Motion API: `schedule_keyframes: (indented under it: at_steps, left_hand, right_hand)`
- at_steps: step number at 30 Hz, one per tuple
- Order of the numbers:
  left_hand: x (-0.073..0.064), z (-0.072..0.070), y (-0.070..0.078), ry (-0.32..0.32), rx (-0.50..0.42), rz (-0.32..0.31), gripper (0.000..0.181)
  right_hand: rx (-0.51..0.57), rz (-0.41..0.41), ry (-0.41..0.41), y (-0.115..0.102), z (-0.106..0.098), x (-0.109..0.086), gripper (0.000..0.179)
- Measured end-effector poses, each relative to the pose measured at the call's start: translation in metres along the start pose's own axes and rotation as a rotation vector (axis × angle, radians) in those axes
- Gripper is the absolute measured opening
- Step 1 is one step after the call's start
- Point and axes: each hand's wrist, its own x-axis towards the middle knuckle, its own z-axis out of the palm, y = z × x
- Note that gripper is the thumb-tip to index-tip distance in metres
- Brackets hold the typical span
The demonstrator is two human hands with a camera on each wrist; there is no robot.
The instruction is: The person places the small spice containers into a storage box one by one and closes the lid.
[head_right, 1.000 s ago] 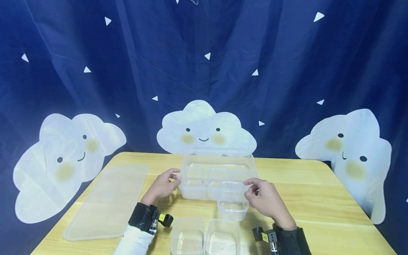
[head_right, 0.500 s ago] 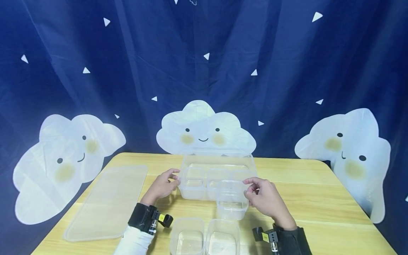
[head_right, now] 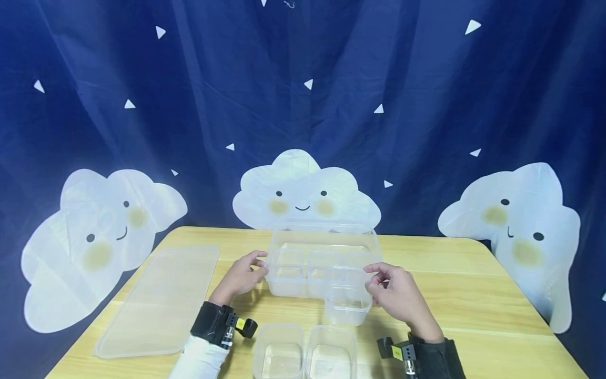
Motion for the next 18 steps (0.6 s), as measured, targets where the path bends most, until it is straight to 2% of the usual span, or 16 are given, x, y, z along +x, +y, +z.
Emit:
schedule_keyframes:
  at_steps: [4, 13, 18]
  left_hand:
    - [-0.0001, 0.0003, -0.0001, -0.005, -0.002, -0.006, 0.045]
    - [0.0014, -0.0003, 0.0013, -0.010, -0.005, -0.018, 0.045]
    - [0.0008, -0.0023, -0.0014, -0.015, -0.007, -0.029, 0.045]
  right_hand:
    - [0.004, 0.025, 0.011, -0.0017, -0.0004, -0.0008, 0.031]
    - [-0.012, -0.002, 0.023, -0.0030, 0.0015, -0.0001, 0.030]
    - [0.003, 0.010, 0.021, -0.0037, 0.0038, 0.0002, 0.029]
